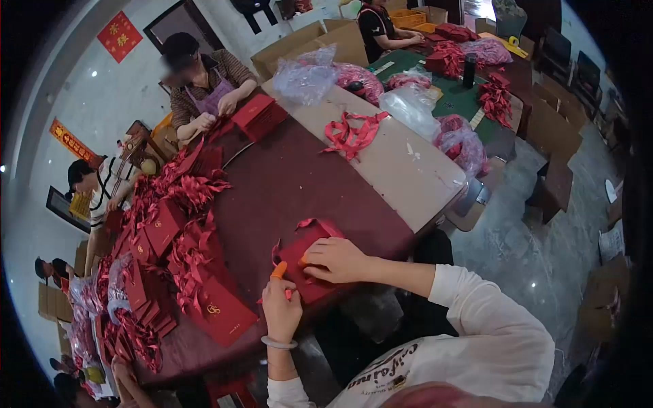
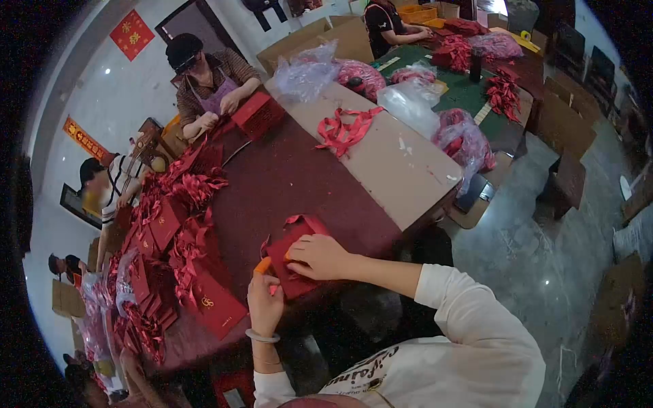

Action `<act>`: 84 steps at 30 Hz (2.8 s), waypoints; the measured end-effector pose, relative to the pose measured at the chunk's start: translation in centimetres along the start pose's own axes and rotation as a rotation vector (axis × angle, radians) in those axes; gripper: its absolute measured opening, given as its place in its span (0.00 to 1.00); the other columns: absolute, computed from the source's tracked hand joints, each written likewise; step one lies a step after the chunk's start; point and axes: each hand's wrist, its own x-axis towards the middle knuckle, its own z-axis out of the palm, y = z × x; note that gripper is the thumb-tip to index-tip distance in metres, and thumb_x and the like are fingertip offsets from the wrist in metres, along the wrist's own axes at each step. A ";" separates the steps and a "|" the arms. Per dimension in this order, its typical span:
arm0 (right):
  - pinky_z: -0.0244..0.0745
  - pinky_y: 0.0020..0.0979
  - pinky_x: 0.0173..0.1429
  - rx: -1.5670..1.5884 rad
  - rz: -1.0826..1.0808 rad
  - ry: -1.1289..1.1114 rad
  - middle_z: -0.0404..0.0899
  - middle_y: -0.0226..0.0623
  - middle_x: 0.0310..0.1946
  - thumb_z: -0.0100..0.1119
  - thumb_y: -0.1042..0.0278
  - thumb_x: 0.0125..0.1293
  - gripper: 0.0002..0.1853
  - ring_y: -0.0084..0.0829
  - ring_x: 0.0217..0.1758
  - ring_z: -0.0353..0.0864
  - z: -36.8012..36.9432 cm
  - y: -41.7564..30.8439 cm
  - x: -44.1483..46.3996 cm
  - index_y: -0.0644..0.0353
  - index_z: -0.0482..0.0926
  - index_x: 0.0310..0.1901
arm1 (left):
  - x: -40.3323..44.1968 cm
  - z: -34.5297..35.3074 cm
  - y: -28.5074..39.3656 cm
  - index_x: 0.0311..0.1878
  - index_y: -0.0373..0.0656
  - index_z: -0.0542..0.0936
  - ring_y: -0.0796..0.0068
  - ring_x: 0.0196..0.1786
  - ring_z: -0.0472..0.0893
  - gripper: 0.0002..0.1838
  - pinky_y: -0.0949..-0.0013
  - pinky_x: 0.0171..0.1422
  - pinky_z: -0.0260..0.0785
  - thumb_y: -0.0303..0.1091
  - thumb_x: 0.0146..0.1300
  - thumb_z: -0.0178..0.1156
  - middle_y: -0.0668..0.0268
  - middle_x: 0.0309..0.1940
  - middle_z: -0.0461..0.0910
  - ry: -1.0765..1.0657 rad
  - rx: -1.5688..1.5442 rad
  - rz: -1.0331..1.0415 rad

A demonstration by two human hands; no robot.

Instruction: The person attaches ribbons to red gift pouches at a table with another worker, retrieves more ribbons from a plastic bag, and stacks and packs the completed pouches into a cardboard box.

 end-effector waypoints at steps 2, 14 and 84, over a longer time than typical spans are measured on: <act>0.70 0.32 0.51 -0.051 0.089 -0.021 0.80 0.31 0.39 0.53 0.56 0.62 0.13 0.33 0.44 0.77 0.7 0.0 -0.1 0.57 0.79 0.39 | -0.1 0.0 0.6 0.51 0.35 0.69 0.61 0.36 0.74 0.26 0.62 0.43 0.67 0.16 0.45 0.57 0.61 0.28 0.75 -0.036 -0.126 -0.106; 0.62 0.39 0.60 -0.202 -0.001 -0.056 0.78 0.35 0.40 0.54 0.53 0.61 0.16 0.33 0.46 0.77 0.3 -1.3 -0.5 0.58 0.78 0.37 | -1.6 -1.1 2.2 0.48 0.38 0.69 0.55 0.39 0.74 0.24 0.57 0.43 0.62 0.17 0.43 0.59 0.61 0.30 0.76 0.070 0.260 -0.136; 0.61 0.41 0.58 -0.139 -0.346 -0.297 0.69 0.35 0.53 0.59 0.70 0.50 0.13 0.36 0.53 0.69 -2.9 -2.6 -5.6 0.51 0.79 0.40 | 1.9 6.8 -0.1 0.41 0.30 0.70 0.51 0.41 0.71 0.11 0.58 0.43 0.65 0.27 0.59 0.57 0.50 0.38 0.68 0.454 -0.024 -0.245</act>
